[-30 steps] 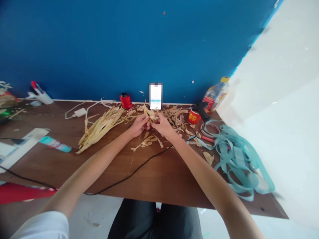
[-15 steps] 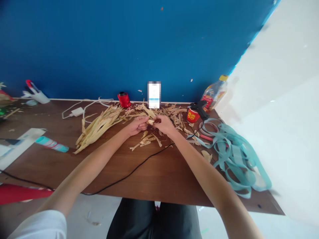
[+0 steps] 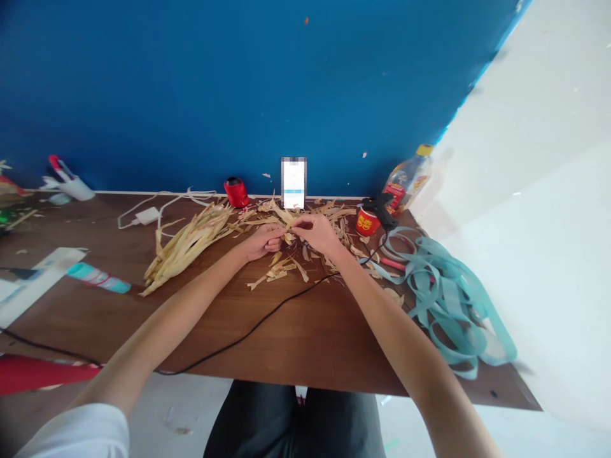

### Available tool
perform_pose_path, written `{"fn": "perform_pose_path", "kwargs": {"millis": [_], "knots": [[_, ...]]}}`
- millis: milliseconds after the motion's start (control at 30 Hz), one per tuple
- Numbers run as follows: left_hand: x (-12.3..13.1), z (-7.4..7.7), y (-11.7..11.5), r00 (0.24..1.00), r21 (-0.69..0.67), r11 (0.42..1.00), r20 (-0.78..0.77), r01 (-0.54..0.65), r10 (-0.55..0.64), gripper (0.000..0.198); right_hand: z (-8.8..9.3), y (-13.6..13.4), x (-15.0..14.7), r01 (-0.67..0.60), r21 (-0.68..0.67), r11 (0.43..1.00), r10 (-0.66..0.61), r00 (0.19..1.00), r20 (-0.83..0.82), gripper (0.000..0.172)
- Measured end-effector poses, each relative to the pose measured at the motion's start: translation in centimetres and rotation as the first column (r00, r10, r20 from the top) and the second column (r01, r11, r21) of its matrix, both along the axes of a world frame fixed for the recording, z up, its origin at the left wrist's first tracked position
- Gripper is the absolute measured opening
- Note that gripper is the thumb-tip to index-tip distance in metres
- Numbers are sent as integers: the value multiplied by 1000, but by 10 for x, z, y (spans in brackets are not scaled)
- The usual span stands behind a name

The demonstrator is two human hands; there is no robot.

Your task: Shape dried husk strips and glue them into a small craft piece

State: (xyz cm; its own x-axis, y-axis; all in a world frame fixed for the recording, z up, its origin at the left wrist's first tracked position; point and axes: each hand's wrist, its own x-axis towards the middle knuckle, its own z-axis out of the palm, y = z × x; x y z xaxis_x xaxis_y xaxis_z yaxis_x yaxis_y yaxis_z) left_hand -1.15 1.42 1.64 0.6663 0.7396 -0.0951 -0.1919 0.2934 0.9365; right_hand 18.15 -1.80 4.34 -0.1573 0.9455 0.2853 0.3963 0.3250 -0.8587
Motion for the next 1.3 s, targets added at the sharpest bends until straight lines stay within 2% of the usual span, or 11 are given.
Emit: {"fn": "perform_pose_path", "kwargs": {"millis": [100,167,467,700,833,1000,1200,1300], "knots": [[1,-1,0,1000,6,1000,-10,-13,13,32,5,-1,0,-2,114,993,-12,992,122,14],[1,-1,0,999,21,999,-21,-28,28,33,7,-2,0,5,143,990,-28,987,160,13],[6,-4,-1,984,141,988,-156,-68,90,31,7,-4,-2,-7,123,992,-12,989,150,13],[9,-3,-3,973,198,975,-185,-98,135,32,6,-1,-3,-80,244,966,26,976,216,14],[9,-4,-4,965,244,965,-219,-91,147,36,4,-3,-5,-44,249,967,-10,977,211,14],[9,-6,-7,955,298,954,-269,-37,122,39,2,-6,-9,41,189,981,-79,977,197,36],[9,-5,-9,950,336,941,-276,-47,147,37,2,-5,-10,-8,249,968,-64,958,281,12],[9,-5,-8,960,335,940,-238,-60,146,35,3,-4,-8,-40,251,967,-42,950,310,13]]}}
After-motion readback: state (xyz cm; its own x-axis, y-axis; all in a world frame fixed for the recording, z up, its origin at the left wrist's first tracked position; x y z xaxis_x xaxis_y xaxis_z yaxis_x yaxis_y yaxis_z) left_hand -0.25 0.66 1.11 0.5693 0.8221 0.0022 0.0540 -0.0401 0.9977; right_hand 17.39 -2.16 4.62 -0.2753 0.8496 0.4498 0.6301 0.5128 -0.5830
